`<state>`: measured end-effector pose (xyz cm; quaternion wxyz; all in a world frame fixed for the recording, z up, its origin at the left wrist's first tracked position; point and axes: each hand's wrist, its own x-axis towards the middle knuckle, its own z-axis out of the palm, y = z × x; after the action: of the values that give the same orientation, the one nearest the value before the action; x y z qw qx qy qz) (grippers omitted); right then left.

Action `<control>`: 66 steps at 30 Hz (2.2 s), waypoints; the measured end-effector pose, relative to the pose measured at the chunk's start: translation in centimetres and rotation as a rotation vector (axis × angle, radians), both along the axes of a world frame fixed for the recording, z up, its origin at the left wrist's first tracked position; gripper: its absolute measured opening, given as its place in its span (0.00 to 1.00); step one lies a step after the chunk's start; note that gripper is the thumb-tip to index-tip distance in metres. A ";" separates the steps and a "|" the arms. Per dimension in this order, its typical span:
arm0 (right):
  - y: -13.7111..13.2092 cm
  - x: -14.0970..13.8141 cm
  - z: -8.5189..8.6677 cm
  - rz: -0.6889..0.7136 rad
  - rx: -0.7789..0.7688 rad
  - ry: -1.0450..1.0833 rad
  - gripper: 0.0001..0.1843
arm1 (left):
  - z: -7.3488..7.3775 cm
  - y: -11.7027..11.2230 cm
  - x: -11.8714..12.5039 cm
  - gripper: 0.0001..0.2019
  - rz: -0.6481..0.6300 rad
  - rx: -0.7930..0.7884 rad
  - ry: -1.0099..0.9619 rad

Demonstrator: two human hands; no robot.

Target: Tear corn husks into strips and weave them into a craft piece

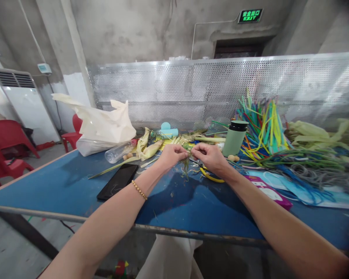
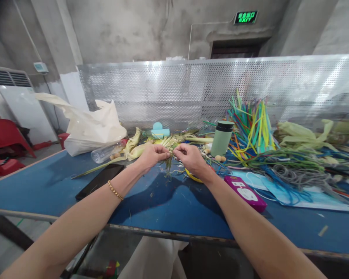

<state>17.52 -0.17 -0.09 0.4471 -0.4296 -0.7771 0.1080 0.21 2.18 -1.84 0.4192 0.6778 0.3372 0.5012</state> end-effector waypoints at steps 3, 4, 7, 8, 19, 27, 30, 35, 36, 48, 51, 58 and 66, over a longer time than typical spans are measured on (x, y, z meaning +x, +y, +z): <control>0.3 0.2 -0.2 0.027 -0.035 -0.008 0.13 | -0.1 0.1 0.0 0.10 0.013 0.027 0.025; 0.4 0.3 -0.2 0.034 -0.047 -0.006 0.13 | -0.1 0.1 0.0 0.10 0.014 0.031 0.029; 0.4 0.4 -0.1 0.041 -0.068 0.021 0.14 | -0.1 -0.1 0.1 0.09 0.009 0.002 -0.009; 0.4 0.4 0.0 0.038 -0.072 0.036 0.15 | -0.1 -0.2 0.1 0.09 0.000 -0.025 -0.041; 0.6 0.2 -0.4 0.028 -0.060 0.046 0.14 | -0.1 -0.7 0.4 0.10 -0.020 -0.097 -0.090; 0.6 0.1 -0.5 0.064 -0.208 0.246 0.17 | -0.5 -0.6 1.0 0.08 0.064 0.119 -0.018; 0.7 0.1 -0.4 0.030 -0.143 0.184 0.17 | -0.5 -0.7 1.0 0.09 0.018 0.001 -0.122; 0.5 0.0 -0.2 0.018 -0.136 0.149 0.16 | -0.4 -0.5 0.7 0.11 -0.016 -0.175 -0.282; 0.5 0.0 -0.2 0.029 -0.143 0.133 0.15 | -0.3 -0.5 0.6 0.12 -0.014 -0.184 -0.294; 0.9 0.3 -0.4 0.037 -0.098 0.105 0.09 | -0.5 -0.7 0.8 0.09 -0.124 -0.175 -0.223; 0.7 0.3 -0.3 0.035 -0.113 0.120 0.10 | -0.6 -0.6 0.8 0.09 -0.135 -0.187 -0.246; 0.5 0.0 -0.3 0.023 -0.111 0.056 0.11 | -0.8 -0.3 0.9 0.10 -0.120 -0.160 -0.280; 1.0 0.4 -0.5 -0.027 -0.018 0.005 0.08 | -0.3 -0.9 0.8 0.10 -0.130 -0.182 -0.240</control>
<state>17.93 0.79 -0.60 0.4465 -0.4435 -0.7693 0.1098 1.04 1.32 -2.17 0.5475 0.5929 0.2842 0.5177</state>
